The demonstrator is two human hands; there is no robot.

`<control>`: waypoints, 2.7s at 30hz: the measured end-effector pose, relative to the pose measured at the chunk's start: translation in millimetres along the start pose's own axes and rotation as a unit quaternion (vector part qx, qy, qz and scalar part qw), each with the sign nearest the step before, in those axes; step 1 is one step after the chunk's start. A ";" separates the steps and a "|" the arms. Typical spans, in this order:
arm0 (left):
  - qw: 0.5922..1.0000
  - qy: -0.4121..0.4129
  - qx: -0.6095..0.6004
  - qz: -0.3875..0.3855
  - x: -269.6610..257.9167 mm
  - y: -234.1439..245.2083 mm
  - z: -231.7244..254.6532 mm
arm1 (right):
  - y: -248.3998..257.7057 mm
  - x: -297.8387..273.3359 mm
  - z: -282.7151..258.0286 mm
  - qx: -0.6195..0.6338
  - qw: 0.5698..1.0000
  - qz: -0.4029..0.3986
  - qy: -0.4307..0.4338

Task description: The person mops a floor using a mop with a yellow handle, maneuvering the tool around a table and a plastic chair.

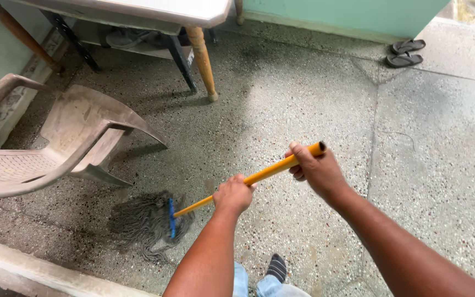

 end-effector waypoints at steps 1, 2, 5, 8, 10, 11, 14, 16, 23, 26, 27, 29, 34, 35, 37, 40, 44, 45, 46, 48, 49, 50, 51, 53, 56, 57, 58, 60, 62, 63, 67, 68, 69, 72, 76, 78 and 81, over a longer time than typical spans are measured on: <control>0.999 0.024 -0.006 -0.027 5.1 -1.4 -11.6 | -12.3 3.9 5.2 0.002 1.000 -0.022 -0.019; 0.999 0.023 -0.008 -0.026 10.5 -1.5 -24.6 | -24.1 6.5 10.6 0.004 0.998 -0.042 -0.037; 0.998 0.059 -0.029 -0.007 19.1 -5.4 -73.9 | -70.9 4.2 18.3 0.030 0.994 -0.070 -0.078; 0.992 0.084 -0.079 0.042 29.9 1.9 -121.0 | -116.8 -3.3 5.7 0.031 0.992 -0.085 -0.092; 0.984 0.144 -0.105 0.031 32.7 5.4 -151.9 | -147.7 -4.3 -8.8 0.021 0.989 -0.119 -0.087; 0.981 0.154 -0.109 0.034 33.1 7.2 -166.1 | -163.3 -6.5 -15.2 0.012 0.986 -0.144 -0.086; 0.975 0.170 -0.136 0.056 36.1 15.7 -204.3 | -199.2 -9.0 -30.3 -0.018 0.982 -0.173 -0.076; 0.973 0.177 -0.133 0.067 41.0 13.9 -217.8 | -213.6 -12.1 -32.4 -0.035 0.979 -0.188 -0.071; 0.970 0.155 -0.158 0.097 80.0 -14.1 -196.1 | -188.2 17.0 -35.2 -0.023 0.984 -0.164 -0.072; 0.967 0.110 -0.205 0.099 111.9 -26.2 -126.0 | -132.3 59.1 -41.8 0.020 0.992 -0.103 -0.077; 0.964 0.088 -0.221 0.119 120.8 -28.1 -95.5 | -109.5 71.4 -42.5 0.022 0.992 -0.101 -0.079; 0.966 0.083 -0.218 0.109 134.9 -31.6 -30.3 | -53.6 98.5 -45.9 0.066 0.994 -0.053 -0.072; 0.970 0.027 -0.232 0.072 165.3 -46.6 148.4 | 91.1 149.5 -46.3 0.026 0.996 0.074 -0.052; 0.973 -0.004 -0.223 0.064 168.6 -50.0 181.2 | 117.2 154.8 -46.1 0.019 0.993 0.108 -0.051; 0.975 -0.044 -0.208 0.060 176.0 -47.8 237.1 | 163.0 165.7 -43.7 0.030 0.988 0.143 -0.055; 0.978 -0.044 -0.204 -0.020 171.3 -49.8 299.6 | 218.7 180.3 -35.1 0.020 0.983 0.173 -0.063; 0.985 -0.093 -0.144 -0.024 173.0 -35.7 314.0 | 234.9 201.1 -20.6 -0.002 0.987 0.148 -0.066; 0.986 -0.103 -0.130 -0.025 175.2 -31.4 310.1 | 230.5 208.0 -18.8 0.000 0.987 0.144 -0.069; 0.986 -0.097 -0.131 -0.025 177.6 -27.4 304.5 | 224.8 217.6 -21.1 0.006 0.991 0.123 -0.058; 0.987 -0.070 -0.143 0.006 188.5 -13.3 286.9 | 204.6 232.0 -29.1 0.014 0.995 0.092 -0.043; 0.987 -0.063 -0.146 0.014 194.9 -6.0 275.5 | 190.3 238.8 -33.4 -0.008 0.996 0.082 -0.044; 0.987 -0.049 -0.148 0.028 199.7 -0.5 260.6 | 175.1 244.4 -36.3 -0.030 0.996 0.071 -0.044; 0.987 -0.035 -0.150 0.042 205.5 5.0 244.7 | 156.7 251.1 -38.6 -0.030 0.997 0.060 -0.039; 0.985 -0.014 -0.165 0.056 212.9 12.9 208.3 | 117.2 259.8 -40.4 0.005 1.000 0.009 -0.027; 0.980 0.021 -0.180 0.083 222.2 28.1 142.7 | 53.3 262.1 -41.9 -0.010 0.999 -0.033 -0.015; 0.979 0.037 -0.180 0.090 225.6 32.0 121.6 | 32.1 267.5 -45.2 -0.010 0.999 -0.043 -0.005; 0.977 0.051 -0.185 0.092 222.1 29.8 97.8 | 10.4 261.2 -41.5 0.006 0.997 -0.079 -0.017; 0.970 0.092 -0.191 0.119 220.8 30.5 44.7 | -36.3 248.3 -37.8 0.019 0.991 -0.127 -0.026; 0.964 0.132 -0.190 0.128 210.4 19.6 -10.5 | -87.0 230.6 -33.0 0.019 0.981 -0.184 -0.065; 0.961 0.162 -0.185 0.129 205.7 12.1 -36.4 | -109.6 224.1 -33.0 0.017 0.978 -0.197 -0.061; 0.942 0.253 -0.188 0.116 173.4 -20.0 -120.6 | -176.5 179.1 -31.7 -0.032 0.952 -0.291 -0.090; 0.938 0.260 -0.190 0.128 169.8 -23.7 -132.7 | -185.3 173.1 -33.3 -0.048 0.945 -0.312 -0.084; 0.934 0.267 -0.192 0.139 165.2 -27.0 -140.5 | -191.3 170.9 -35.8 -0.055 0.939 -0.328 -0.087; 0.913 0.296 -0.233 0.159 163.1 -21.7 -138.5 | -199.2 175.8 -47.2 -0.103 0.933 -0.342 -0.049; 0.905 0.306 -0.268 0.127 185.9 -1.9 -81.3 | -160.8 211.5 -60.8 -0.079 0.944 -0.316 -0.048; 0.916 0.278 -0.256 0.137 209.2 2.6 -29.5 | -124.5 248.0 -69.2 -0.059 0.955 -0.285 -0.061; 0.934 0.242 -0.230 0.124 261.2 6.5 63.9 | -57.3 315.4 -81.8 -0.041 0.973 -0.224 -0.044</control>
Point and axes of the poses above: each hand's wrist, its own x-axis towards the middle knuckle, its own y-axis out of the back of the hand, z = x × y, the point moved 3 cm from there along x, towards the middle knuckle, and after that the axes turned 10 degrees about z, right-handed, at the moved point
